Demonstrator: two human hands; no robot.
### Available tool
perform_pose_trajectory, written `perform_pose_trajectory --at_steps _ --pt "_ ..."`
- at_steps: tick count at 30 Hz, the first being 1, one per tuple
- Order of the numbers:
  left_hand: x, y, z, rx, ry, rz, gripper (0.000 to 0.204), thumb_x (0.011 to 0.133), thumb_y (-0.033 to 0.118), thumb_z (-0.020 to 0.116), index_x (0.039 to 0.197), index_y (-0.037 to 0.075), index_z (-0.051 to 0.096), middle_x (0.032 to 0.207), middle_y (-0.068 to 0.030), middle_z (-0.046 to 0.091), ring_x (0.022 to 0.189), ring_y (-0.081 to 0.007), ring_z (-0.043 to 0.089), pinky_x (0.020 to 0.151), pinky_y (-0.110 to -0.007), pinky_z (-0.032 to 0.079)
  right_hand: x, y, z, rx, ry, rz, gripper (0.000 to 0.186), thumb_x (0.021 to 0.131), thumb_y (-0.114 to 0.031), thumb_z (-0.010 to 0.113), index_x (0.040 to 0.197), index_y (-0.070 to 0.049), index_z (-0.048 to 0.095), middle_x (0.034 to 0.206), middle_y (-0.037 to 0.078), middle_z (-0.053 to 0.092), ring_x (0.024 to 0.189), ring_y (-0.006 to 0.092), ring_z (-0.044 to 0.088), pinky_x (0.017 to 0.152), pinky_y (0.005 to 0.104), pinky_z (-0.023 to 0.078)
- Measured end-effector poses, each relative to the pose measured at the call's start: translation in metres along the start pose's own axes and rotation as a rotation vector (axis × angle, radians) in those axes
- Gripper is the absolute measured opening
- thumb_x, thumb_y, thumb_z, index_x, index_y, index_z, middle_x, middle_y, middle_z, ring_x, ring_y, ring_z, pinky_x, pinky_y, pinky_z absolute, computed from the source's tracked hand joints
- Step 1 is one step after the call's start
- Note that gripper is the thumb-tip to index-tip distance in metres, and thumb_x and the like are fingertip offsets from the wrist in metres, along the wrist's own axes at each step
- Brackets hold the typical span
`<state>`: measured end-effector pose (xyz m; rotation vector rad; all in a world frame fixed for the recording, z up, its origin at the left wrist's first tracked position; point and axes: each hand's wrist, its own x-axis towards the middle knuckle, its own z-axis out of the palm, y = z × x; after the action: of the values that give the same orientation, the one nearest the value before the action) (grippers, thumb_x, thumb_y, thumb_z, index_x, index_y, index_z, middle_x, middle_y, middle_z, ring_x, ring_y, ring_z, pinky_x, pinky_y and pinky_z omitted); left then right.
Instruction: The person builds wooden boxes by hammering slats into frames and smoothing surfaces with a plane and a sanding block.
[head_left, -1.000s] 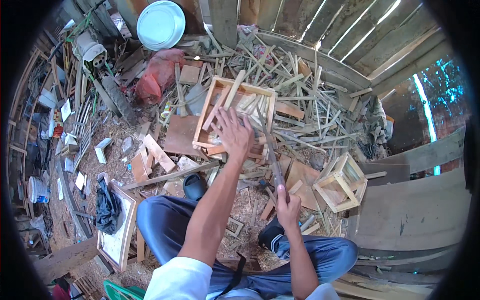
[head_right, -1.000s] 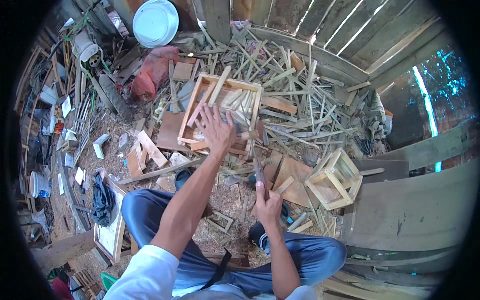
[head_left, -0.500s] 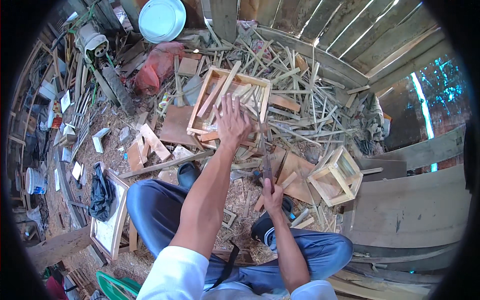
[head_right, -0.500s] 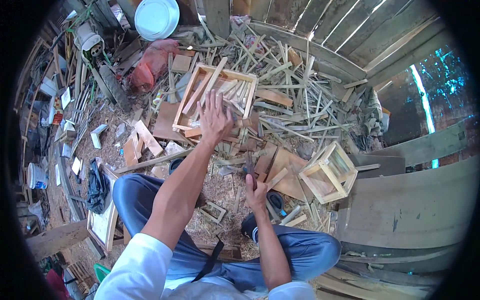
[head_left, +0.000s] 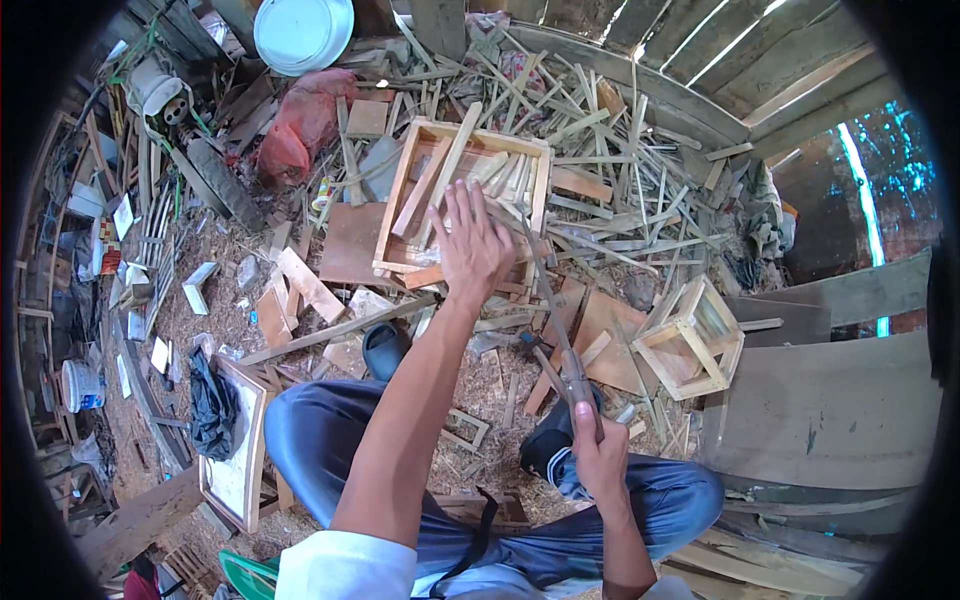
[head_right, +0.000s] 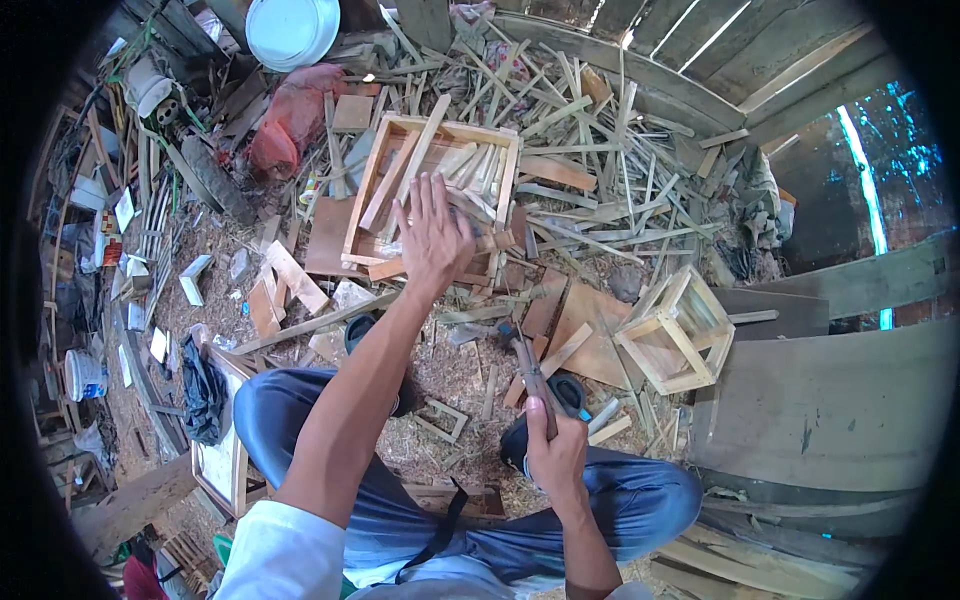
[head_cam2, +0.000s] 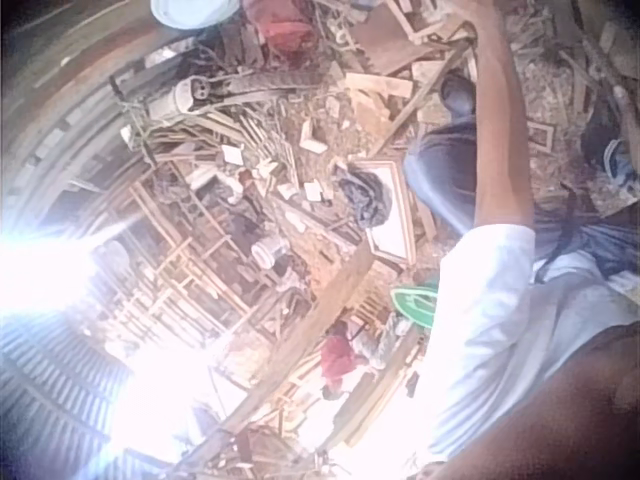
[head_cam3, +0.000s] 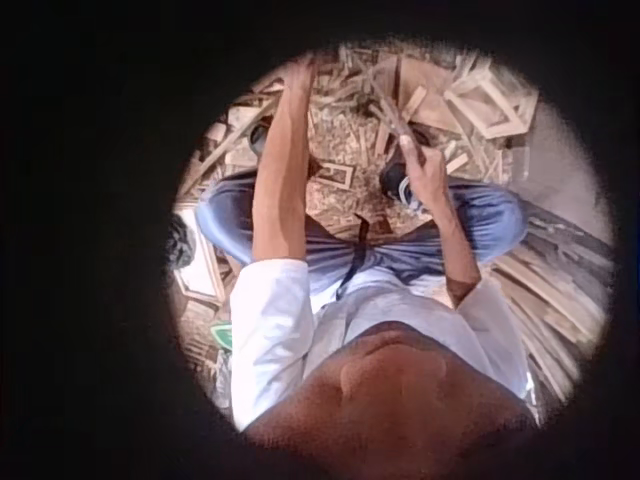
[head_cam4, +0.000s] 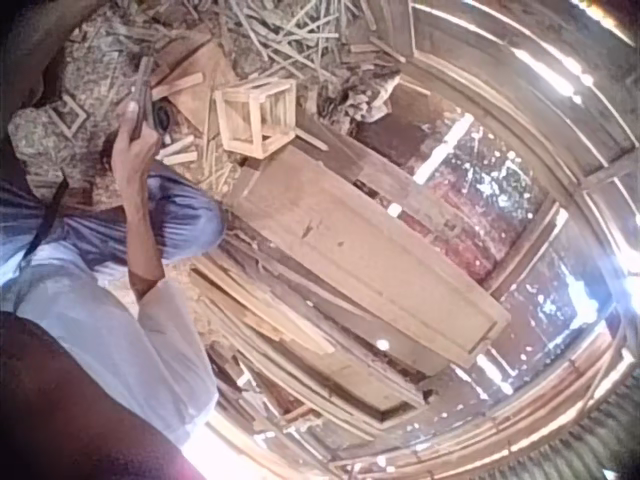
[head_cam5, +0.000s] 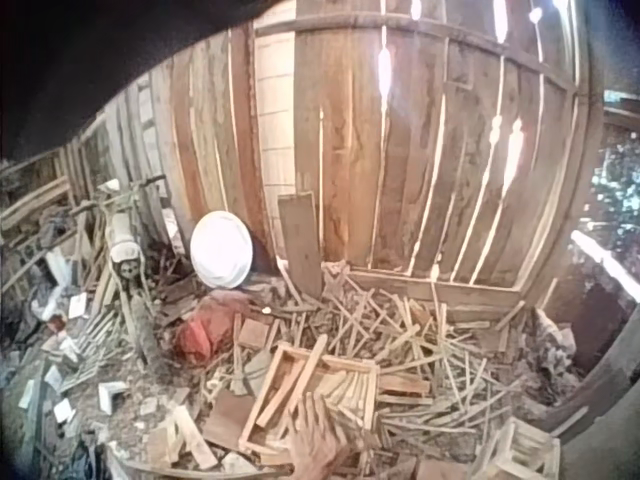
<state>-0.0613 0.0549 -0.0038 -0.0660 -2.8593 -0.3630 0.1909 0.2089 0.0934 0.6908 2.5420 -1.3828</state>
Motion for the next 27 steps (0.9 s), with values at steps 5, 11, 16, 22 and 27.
perform_pose_trajectory --at_steps 5,11,16,22,27 --pt "-0.005 -0.003 0.007 -0.033 0.074 0.08 0.068 0.088 0.025 0.041 0.148 -0.002 0.023 0.153 -0.0188 0.028 0.144 -0.0312 0.022 0.117 -0.053 0.009 0.07 -0.008 0.04 0.018 0.069 -0.141 0.058 0.097 -0.041 0.051 0.059 0.003 0.053 0.046 0.004 0.044 0.046 0.012 0.044 0.046 0.0333 0.034" --pt "-0.002 -0.001 0.006 -0.02 0.009 0.049 0.07 0.087 0.026 0.041 0.148 -0.002 0.023 0.154 -0.0184 0.025 0.144 -0.0316 0.021 0.116 -0.055 0.012 0.1 0.061 0.082 0.268 0.118 -0.316 0.054 0.098 -0.041 0.05 0.064 0.001 0.052 0.05 0.002 0.046 0.048 0.0121 0.045 0.047 0.0337 0.035" --pt "-0.001 -0.011 0.011 0.021 0.043 0.012 0.07 0.085 0.029 0.04 0.146 -0.004 0.028 0.154 -0.0211 0.025 0.145 -0.0337 0.019 0.116 -0.056 0.011 0.06 0.001 0.036 0.1 0.023 -0.136 0.059 0.098 -0.044 0.049 0.059 -0.001 0.054 0.049 0.002 0.048 0.046 0.0132 0.046 0.047 0.0335 0.036" --pt "0.0 0.001 0.01 0.017 0.02 0.021 0.071 0.085 0.027 0.04 0.147 -0.004 0.024 0.154 -0.0196 0.025 0.145 -0.032 0.019 0.116 -0.056 0.011 -0.01 0.008 -0.003 -0.011 0.024 -0.006 0.052 0.096 -0.038 0.055 0.068 0.006 0.06 0.05 0.017 0.048 0.045 0.0276 0.051 0.048 0.041 0.038" --pt "-0.009 0.01 0.005 -0.03 0.026 0.082 0.071 0.085 0.026 0.041 0.147 -0.005 0.023 0.154 -0.0183 0.026 0.145 -0.0307 0.021 0.116 -0.055 0.011 0.059 -0.026 0.027 -0.002 0.111 -0.066 0.053 0.095 -0.039 0.056 0.067 0.006 0.059 0.048 0.019 0.047 0.043 0.0301 0.05 0.048 0.0428 0.037"
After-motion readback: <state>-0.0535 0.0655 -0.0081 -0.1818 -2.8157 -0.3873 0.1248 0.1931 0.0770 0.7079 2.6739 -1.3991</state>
